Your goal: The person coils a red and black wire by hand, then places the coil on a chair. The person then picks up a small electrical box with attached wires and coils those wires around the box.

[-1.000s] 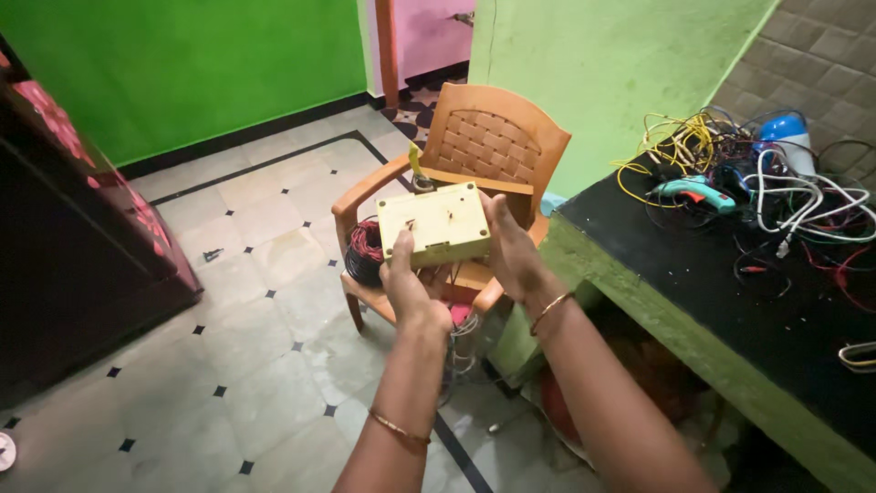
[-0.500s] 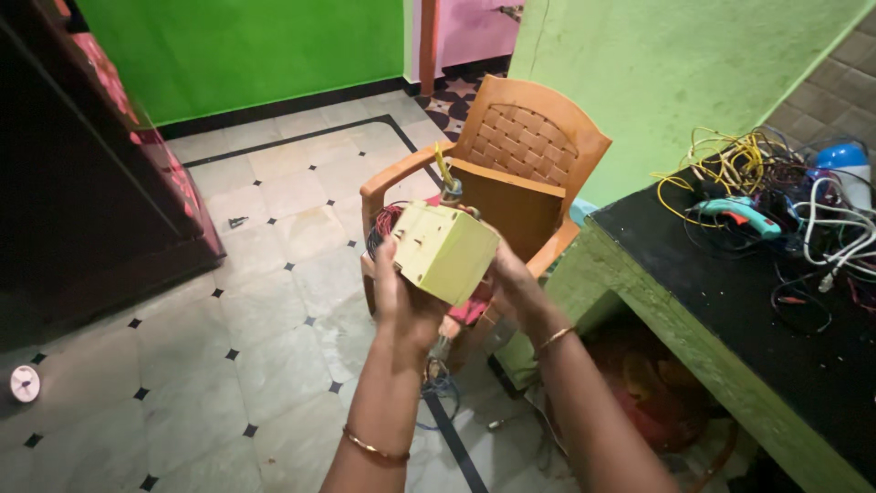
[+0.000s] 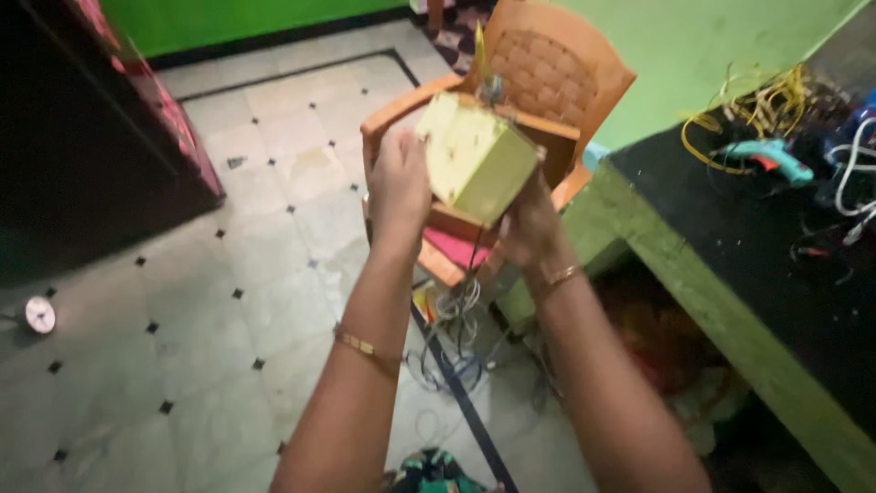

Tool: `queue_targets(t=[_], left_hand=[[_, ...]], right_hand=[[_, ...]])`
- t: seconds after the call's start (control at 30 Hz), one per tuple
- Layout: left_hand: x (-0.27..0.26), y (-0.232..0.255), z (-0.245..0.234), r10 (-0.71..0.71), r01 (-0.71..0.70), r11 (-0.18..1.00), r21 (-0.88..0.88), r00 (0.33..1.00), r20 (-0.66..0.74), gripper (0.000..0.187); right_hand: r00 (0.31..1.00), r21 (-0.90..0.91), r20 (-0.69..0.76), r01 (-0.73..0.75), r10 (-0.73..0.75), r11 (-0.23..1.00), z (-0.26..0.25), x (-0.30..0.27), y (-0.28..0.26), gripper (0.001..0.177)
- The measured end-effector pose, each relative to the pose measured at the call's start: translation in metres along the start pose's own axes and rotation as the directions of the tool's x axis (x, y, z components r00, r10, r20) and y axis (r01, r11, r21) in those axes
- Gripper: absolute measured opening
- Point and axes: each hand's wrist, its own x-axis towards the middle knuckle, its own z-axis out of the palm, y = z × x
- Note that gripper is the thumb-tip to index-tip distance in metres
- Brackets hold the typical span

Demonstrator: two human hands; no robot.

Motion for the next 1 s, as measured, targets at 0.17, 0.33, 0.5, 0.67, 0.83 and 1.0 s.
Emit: queue_targets(t=[0.17,0.33,0.5,0.67,0.83,1.0], left_hand=[[0.022,-0.004,0.025,0.200,-0.180,0.974,-0.137,0.968,0.149,0.090],[0.005,0.018,0.014,0.204,-0.224,0.962,0.154,0.969,0.137,0.128],[-0.030,0.042,0.000,0.336,-0.340,0.897,0.281,0.940,0.066,0.104],[-0.028,0.052,-0.025,0.230,-0.230,0.930,0.287,0.972,0.034,0.132],[-0.034,0.028,-0.045,0.018,-0.001,0.990,0.143,0.992,-0.121,0.096],[-0.017,-0.002,-0.050,-0.288,0.094,0.839,-0.536,0.913,-0.290,0.071]], right_hand=[[0.996,-0.163,-0.068,-0.071,0.060,0.984,-0.008,0.037,-0.016,0.078],[0.969,-0.238,-0.200,-0.190,0.143,0.953,-0.001,0.047,-0.019,0.075],[0.991,-0.189,-0.112,-0.099,0.079,0.977,-0.007,0.051,0.001,0.065],[0.995,-0.300,-0.088,-0.065,0.040,0.952,0.021,0.042,0.001,0.058],[0.987,-0.642,-0.135,-0.157,0.091,0.751,0.040,0.030,-0.012,0.064],[0.991,-0.700,-0.099,-0.134,0.090,0.702,0.029,0.013,-0.017,0.068]])
